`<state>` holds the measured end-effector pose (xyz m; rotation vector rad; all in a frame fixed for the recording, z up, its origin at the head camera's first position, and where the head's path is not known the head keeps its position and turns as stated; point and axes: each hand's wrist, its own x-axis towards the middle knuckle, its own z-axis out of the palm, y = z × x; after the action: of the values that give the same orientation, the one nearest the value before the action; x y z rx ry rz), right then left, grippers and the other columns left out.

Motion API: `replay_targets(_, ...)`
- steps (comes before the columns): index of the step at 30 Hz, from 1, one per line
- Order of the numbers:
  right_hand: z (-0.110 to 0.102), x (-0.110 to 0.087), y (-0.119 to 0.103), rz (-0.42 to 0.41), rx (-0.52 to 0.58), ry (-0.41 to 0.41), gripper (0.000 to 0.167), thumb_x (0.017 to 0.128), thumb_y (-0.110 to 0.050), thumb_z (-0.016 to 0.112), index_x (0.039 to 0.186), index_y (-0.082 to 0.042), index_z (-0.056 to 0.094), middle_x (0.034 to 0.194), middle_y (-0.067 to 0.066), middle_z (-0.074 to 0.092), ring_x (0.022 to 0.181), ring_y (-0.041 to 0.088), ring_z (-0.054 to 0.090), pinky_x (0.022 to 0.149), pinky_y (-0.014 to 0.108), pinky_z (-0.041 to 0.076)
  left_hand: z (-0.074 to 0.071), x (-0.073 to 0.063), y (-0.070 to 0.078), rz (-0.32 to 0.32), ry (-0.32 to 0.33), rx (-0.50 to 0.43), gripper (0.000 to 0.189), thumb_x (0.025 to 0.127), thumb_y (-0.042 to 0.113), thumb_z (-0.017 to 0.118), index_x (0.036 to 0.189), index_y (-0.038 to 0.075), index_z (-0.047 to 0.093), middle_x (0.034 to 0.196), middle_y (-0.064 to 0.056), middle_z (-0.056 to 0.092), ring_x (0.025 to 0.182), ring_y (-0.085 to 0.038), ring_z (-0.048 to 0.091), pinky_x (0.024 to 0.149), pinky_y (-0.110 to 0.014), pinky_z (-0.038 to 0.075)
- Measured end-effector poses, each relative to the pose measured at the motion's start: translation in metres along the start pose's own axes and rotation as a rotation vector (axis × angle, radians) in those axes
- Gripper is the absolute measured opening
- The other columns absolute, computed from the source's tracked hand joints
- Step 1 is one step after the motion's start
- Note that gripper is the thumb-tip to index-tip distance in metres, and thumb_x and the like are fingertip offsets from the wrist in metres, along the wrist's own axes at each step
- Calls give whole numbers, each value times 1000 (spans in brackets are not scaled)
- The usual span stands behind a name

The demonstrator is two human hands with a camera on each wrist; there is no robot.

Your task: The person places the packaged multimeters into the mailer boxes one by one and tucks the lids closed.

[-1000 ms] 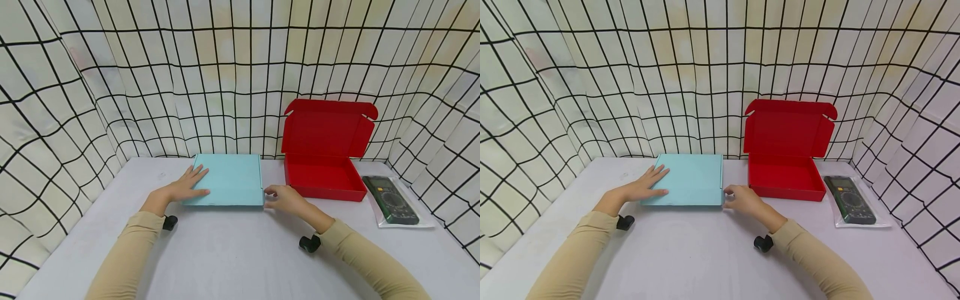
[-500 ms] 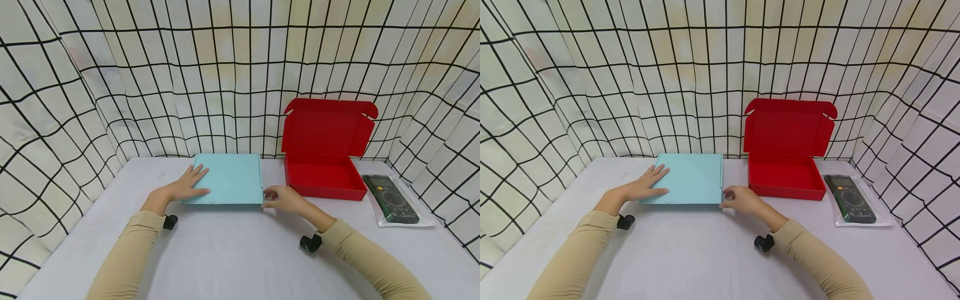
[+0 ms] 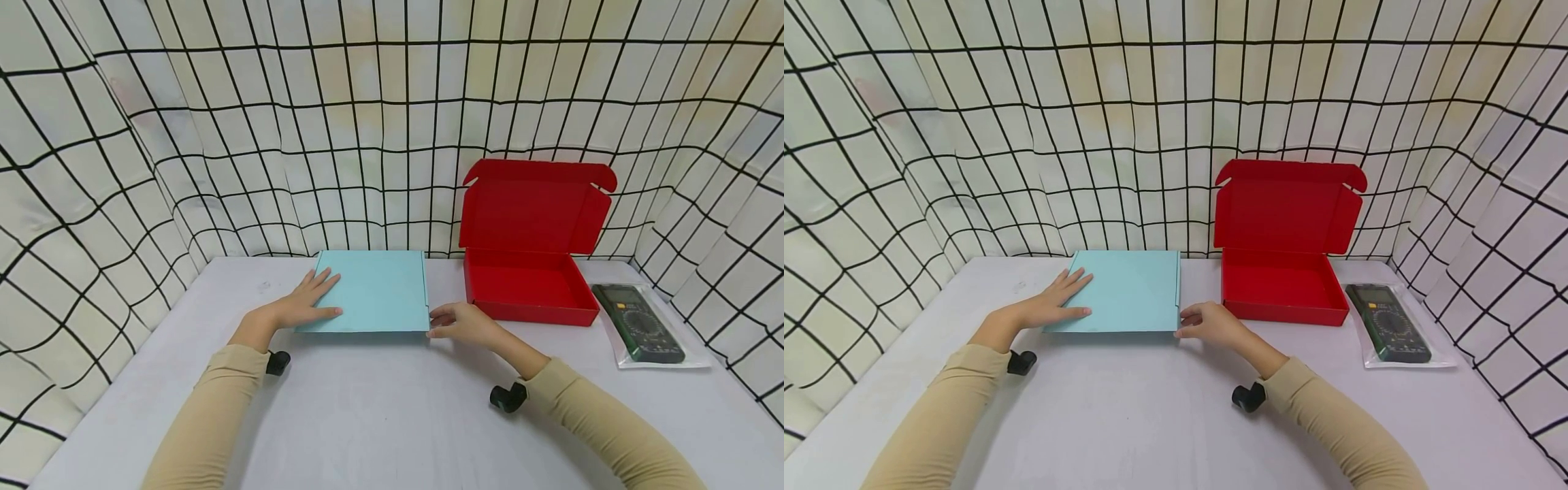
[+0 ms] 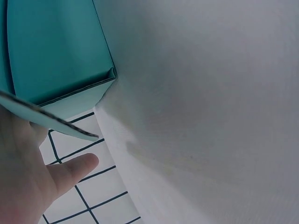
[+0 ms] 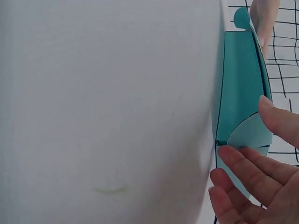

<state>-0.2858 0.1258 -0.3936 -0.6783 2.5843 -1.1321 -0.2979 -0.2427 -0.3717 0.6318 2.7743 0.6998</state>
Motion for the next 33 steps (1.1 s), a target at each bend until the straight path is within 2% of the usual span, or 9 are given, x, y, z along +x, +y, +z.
replay_targets(5, 2, 1, 3, 11, 67, 0, 48, 93, -19, 77, 132, 7, 64, 116, 14, 73, 110, 29, 67, 94, 42, 56, 0, 0, 0, 1, 1, -4, 91, 100, 54, 57, 165, 6, 15, 170, -20, -1, 152, -46, -13, 114, -76, 4)
replay_targets(14, 5, 3, 9, 79, 205, 1, 48, 92, -20, 79, 131, 3, 64, 117, 13, 73, 111, 28, 67, 97, 43, 54, 0, -2, -1, -5, -6, -27, 90, 100, 52, 57, 165, 7, 14, 170, -19, -2, 152, -45, -15, 113, -76, 1)
replay_targets(28, 0, 0, 6, 113, 263, -26, 46, 93, -23, 78, 129, 2, 65, 113, 8, 74, 104, 22, 65, 87, 35, 55, 0, -2, 2, -7, -5, -27, 90, 100, 52, 57, 165, 7, 14, 170, -19, -2, 152, -45, -15, 113, -76, 2)
replay_targets(33, 2, 2, 8, 104, 269, -35, 42, 93, -20, 77, 126, 3, 63, 114, 10, 73, 104, 22, 66, 89, 36, 55, -1, 0, 0, -9, -8, -19, 90, 100, 53, 56, 165, 7, 13, 170, -19, -3, 153, -44, -15, 113, -76, 2)
